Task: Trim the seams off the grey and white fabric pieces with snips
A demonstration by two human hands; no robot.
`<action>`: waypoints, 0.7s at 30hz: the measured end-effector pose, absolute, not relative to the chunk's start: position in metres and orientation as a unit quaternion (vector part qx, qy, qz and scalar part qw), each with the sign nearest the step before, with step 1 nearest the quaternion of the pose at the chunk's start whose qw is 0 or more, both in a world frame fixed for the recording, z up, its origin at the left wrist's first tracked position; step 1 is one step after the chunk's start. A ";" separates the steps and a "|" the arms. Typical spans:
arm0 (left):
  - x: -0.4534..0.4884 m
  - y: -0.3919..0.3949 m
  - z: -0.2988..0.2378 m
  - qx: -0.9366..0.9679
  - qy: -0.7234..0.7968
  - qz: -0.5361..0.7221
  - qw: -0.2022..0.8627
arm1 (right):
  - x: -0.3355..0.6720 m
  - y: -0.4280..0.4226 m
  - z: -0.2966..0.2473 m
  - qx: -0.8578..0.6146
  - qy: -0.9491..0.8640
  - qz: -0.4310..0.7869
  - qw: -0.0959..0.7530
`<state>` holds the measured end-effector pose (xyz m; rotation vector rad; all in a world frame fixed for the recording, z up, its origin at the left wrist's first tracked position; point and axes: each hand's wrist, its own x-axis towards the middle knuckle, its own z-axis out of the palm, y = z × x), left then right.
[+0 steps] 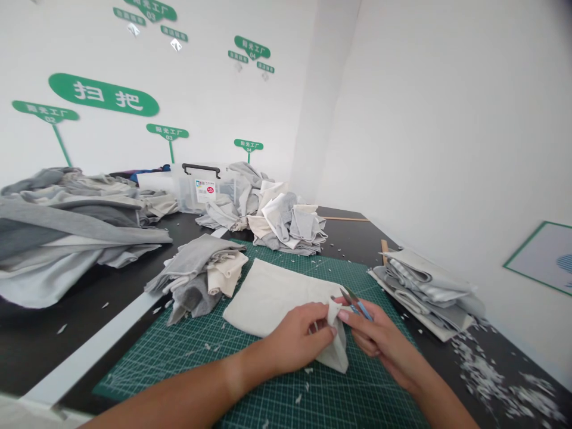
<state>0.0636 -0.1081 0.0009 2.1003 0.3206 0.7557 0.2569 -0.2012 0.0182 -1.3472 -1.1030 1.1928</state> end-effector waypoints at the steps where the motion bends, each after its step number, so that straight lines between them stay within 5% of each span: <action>1: 0.063 -0.108 0.002 0.840 0.124 0.299 0.435 | 0.257 -0.202 0.019 -0.554 -0.457 0.490 0.493; 13: 0.064 -0.105 -0.001 0.853 0.133 0.262 0.431 | 0.254 -0.201 0.019 -0.578 -0.488 0.443 0.482; 21: 0.064 -0.105 0.004 0.885 0.172 0.289 0.323 | 0.259 -0.198 0.019 -0.636 -0.527 0.293 0.480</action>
